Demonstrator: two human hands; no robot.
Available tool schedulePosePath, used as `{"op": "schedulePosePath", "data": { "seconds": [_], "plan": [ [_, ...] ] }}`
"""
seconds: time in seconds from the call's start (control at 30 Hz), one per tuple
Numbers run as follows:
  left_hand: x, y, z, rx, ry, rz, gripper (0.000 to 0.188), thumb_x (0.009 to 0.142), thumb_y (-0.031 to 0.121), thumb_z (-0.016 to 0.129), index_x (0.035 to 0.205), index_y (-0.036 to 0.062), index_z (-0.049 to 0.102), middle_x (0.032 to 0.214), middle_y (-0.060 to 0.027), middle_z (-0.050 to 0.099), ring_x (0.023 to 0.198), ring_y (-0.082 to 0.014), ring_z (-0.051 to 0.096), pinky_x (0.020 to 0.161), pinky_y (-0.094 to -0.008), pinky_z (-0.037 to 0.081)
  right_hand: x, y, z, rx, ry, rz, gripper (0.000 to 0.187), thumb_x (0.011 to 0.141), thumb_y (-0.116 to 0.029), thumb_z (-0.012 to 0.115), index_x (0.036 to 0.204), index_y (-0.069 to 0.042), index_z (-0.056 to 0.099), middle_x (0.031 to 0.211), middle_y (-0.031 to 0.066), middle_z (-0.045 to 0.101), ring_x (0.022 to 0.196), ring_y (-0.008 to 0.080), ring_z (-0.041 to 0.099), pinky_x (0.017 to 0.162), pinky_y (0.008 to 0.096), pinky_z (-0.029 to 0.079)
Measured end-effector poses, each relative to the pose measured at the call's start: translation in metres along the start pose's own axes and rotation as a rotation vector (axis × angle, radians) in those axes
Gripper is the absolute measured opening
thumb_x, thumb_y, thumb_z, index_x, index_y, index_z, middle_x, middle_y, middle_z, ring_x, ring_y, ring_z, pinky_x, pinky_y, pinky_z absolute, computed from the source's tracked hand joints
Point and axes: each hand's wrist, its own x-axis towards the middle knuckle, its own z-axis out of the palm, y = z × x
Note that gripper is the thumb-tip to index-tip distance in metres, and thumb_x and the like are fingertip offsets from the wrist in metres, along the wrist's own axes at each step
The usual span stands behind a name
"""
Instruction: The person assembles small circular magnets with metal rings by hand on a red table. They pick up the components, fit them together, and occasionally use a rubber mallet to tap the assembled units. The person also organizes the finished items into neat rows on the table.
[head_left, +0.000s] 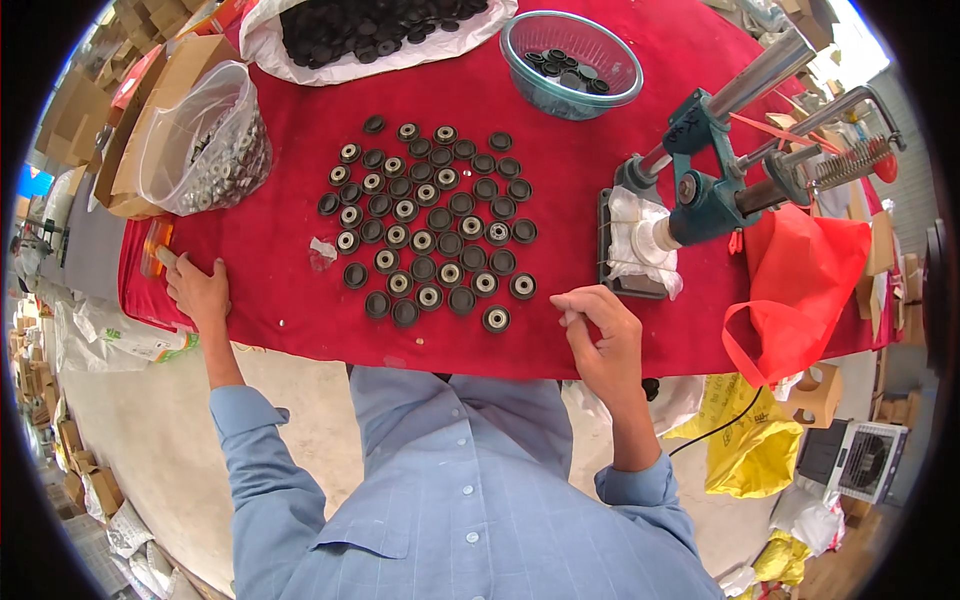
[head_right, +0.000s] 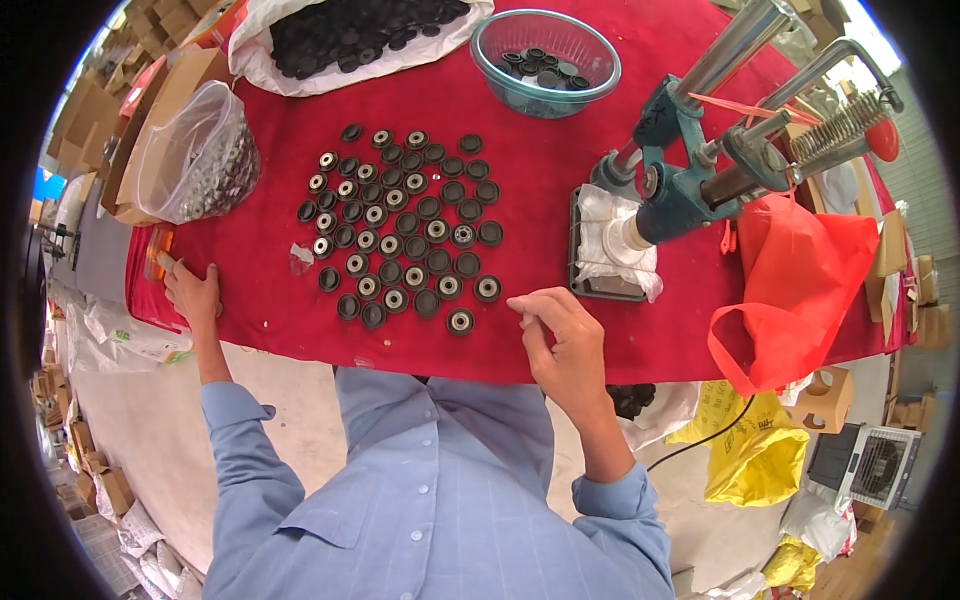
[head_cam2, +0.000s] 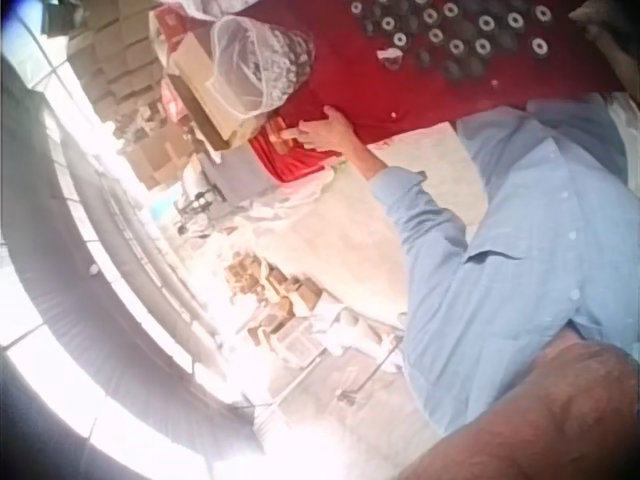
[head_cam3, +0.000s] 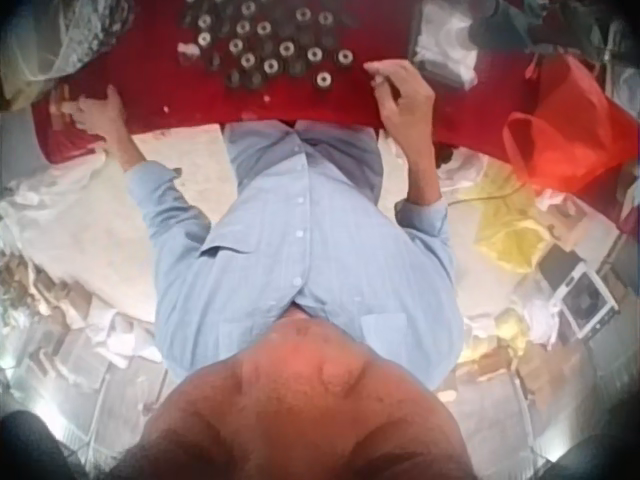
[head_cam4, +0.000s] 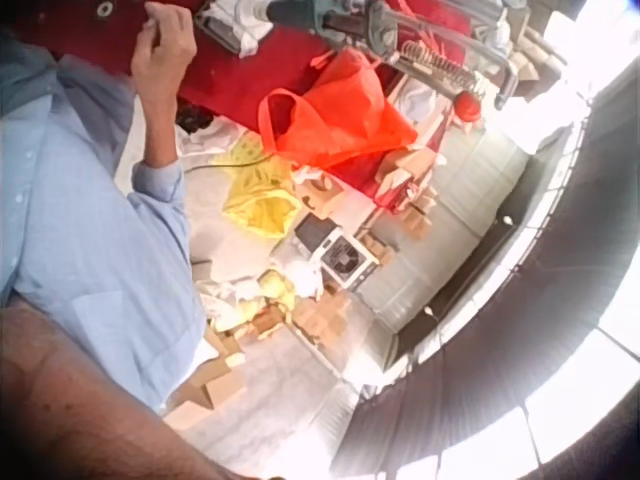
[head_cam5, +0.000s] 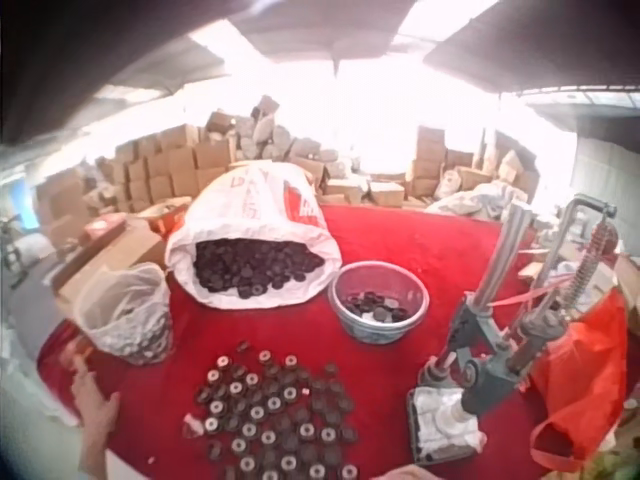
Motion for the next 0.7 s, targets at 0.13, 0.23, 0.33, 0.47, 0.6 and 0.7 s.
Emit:
{"op": "schedulePosePath", "data": {
  "seconds": [0.13,0.23,0.33,0.47,0.6,0.7],
  "plan": [
    [0.013,-0.020,0.024,0.036,-0.057,-0.143,0.076,0.082,0.031,0.084,0.141,-0.0051,0.053,0.145,-0.0313,0.055,0.140,-0.0461,0.048,0.118,-0.0534,0.038,0.000,-0.016,0.008,0.007,-0.019,0.029,0.026,0.092,0.011,0.063,0.110,-0.001,0.077,0.098,0.0116,0.072,0.079,0.0199,0.071,0.070,0.0312,0.056],
    [0.044,-0.089,0.059,-0.174,-0.089,-0.273,0.073,0.081,0.030,0.083,0.135,-0.0098,0.055,0.138,-0.0349,0.061,0.134,-0.0490,0.056,0.112,-0.0514,0.046,0.003,-0.018,0.015,0.007,-0.026,0.000,0.025,0.092,0.011,0.064,0.110,-0.001,0.077,0.099,0.0117,0.072,0.080,0.0203,0.072,0.070,0.0315,0.056],
    [0.051,-0.101,0.063,-0.361,-0.253,-0.397,0.070,0.085,0.032,0.080,0.135,-0.0116,0.058,0.134,-0.0347,0.066,0.128,-0.0442,0.065,0.111,-0.0479,0.048,0.004,-0.015,0.016,-0.025,-0.018,0.019,0.024,0.092,0.009,0.065,0.110,-0.001,0.076,0.101,0.0128,0.073,0.081,0.0227,0.073,0.072,0.0337,0.057],
    [0.047,-0.121,0.066,-0.453,-0.151,-0.326,0.075,0.091,0.035,0.078,0.145,-0.0127,0.054,0.137,-0.0307,0.066,0.129,-0.0430,0.064,0.110,-0.0463,0.048,0.022,0.004,0.022,-0.098,0.008,0.005,0.022,0.091,0.006,0.068,0.111,-0.002,0.076,0.102,0.0140,0.073,0.082,0.0275,0.073,0.074,0.0375,0.057],
    [0.024,-0.088,0.045,-0.497,-0.044,-0.353,0.064,0.095,0.034,0.076,0.142,-0.0075,0.060,0.133,-0.0261,0.067,0.120,-0.0347,0.067,0.106,-0.0443,0.051,0.056,0.016,0.037,-0.197,-0.025,-0.051,0.023,0.091,0.000,0.073,0.113,-0.003,0.075,0.100,0.0134,0.071,0.084,0.0305,0.073,0.075,0.0396,0.058],
    [-0.016,-0.031,0.004,-0.479,0.138,-0.232,0.051,0.099,0.028,0.074,0.140,-0.0018,0.064,0.127,-0.0174,0.068,0.110,-0.0251,0.067,0.097,-0.0394,0.053,0.080,0.014,0.049,-0.337,-0.110,-0.056,0.025,0.089,-0.010,0.080,0.113,-0.006,0.075,0.099,0.0107,0.068,0.089,0.0300,0.071,0.078,0.0426,0.056]
  ]
}}
